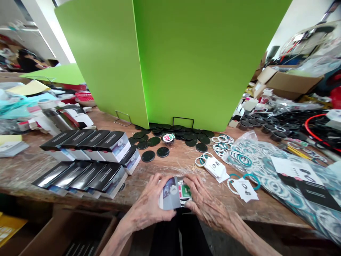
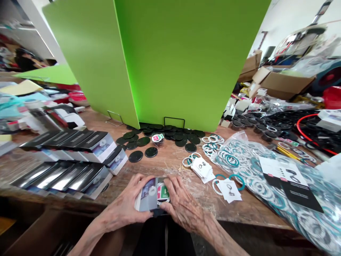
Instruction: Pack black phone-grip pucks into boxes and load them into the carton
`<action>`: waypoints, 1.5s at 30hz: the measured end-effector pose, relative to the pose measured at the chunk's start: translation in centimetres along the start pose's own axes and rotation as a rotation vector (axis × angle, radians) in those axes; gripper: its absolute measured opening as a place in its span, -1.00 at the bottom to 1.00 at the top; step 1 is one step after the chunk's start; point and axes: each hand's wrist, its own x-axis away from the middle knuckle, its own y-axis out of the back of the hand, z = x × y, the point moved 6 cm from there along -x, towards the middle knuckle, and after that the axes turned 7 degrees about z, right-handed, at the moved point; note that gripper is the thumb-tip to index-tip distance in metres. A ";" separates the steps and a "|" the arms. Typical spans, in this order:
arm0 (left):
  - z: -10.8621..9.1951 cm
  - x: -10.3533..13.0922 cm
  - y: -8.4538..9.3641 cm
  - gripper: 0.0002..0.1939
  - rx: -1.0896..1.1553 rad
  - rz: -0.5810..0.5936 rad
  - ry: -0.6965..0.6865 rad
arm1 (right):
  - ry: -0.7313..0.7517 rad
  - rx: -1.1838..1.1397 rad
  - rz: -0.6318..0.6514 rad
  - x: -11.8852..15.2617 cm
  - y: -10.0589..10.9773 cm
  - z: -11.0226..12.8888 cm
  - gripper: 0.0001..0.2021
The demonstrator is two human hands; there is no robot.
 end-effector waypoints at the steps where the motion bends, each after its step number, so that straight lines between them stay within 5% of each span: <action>1: -0.1 0.0 -0.1 -0.17 0.007 -0.015 -0.003 | -0.037 -0.035 -0.052 0.1 0.1 -0.1 -0.49; 6: -0.2 -1.0 -0.8 -0.20 0.063 -0.179 -0.017 | -0.229 -0.107 -0.314 0.7 2.2 -0.2 -0.65; 13: 0.9 -2.5 -2.9 -0.28 0.261 -0.603 -0.042 | -0.103 0.078 -0.273 -1.9 3.0 2.1 -0.79; 18: 4.1 -2.7 -4.1 -0.13 0.666 -0.179 -0.020 | 0.102 0.128 -0.240 -1.9 1.3 4.0 -0.75; 21: 4.3 -2.6 -4.1 -0.28 0.720 -0.079 -0.004 | 0.222 0.096 -0.339 -0.4 2.2 4.6 -0.66; 24: 2.9 -2.3 -3.7 -0.38 0.669 -0.114 0.022 | 0.032 0.038 -0.424 1.2 4.2 0.3 -0.63; 28: 2.0 -2.7 -1.4 -0.08 0.599 -0.073 0.024 | -0.441 0.059 -0.420 2.7 4.7 -10.8 -0.66; 32: 5.5 -6.3 3.5 -0.51 0.165 -0.309 0.249 | -0.661 0.072 -0.304 3.5 2.3 -17.9 -0.56; 38: 9.4 -13.3 5.2 -0.57 -0.297 -0.362 0.422 | -0.721 -0.049 -0.383 3.7 0.7 -19.5 -0.61; 45: 9.5 -13.6 4.4 -0.66 -0.543 -0.182 0.348 | -0.689 -0.155 -0.496 3.6 2.9 -18.4 -0.79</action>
